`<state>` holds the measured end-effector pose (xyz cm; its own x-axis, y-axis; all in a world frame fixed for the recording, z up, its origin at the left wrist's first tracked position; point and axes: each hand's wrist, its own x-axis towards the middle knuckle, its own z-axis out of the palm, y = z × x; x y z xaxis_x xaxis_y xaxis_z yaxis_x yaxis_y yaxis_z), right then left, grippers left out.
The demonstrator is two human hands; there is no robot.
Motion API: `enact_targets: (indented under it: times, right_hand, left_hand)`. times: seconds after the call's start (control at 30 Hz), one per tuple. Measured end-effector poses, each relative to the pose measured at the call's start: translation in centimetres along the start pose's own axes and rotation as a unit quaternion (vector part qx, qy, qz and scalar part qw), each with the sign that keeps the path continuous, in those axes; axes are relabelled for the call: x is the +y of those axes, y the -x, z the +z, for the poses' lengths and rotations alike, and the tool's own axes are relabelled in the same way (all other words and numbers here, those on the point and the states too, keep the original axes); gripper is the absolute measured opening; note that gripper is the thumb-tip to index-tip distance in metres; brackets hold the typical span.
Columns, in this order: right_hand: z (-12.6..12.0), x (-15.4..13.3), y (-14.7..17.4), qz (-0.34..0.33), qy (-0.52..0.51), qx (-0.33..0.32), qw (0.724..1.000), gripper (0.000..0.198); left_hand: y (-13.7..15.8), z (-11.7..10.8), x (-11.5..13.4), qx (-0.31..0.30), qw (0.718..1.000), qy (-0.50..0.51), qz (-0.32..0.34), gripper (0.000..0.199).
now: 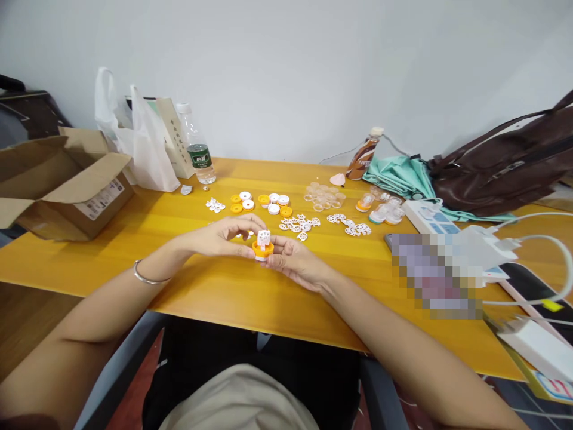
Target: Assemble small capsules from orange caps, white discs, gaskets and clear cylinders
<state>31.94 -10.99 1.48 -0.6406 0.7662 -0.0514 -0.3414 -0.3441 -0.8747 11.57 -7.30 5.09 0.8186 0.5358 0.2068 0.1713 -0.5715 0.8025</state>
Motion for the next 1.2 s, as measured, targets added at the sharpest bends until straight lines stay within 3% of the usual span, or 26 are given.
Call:
enact_targets:
  times: [0.3,0.5,0.93,1.2]
  right_hand:
    - [0.6,0.0,0.0,-0.015,0.04,0.026,0.999,0.036]
    - [0.0,0.5,-0.1,0.016,0.051,0.047,0.997,0.028]
    - [0.0,1.7,-0.6,-0.064,0.067,0.084,0.992,0.034]
    - [0.6,1.4,-0.2,-0.075,0.074,0.041,0.994,0.028]
  left_hand:
    - [0.0,0.1,0.1,0.0,1.0,0.0,-0.015,0.026]
    - [-0.1,0.3,-0.6,0.013,1.0,-0.002,-0.019,0.028]
    - [-0.4,1.3,-1.3,0.069,0.988,0.103,-0.087,0.033]
    - [-0.3,1.0,-1.3,0.009,0.983,0.18,-0.045,0.03]
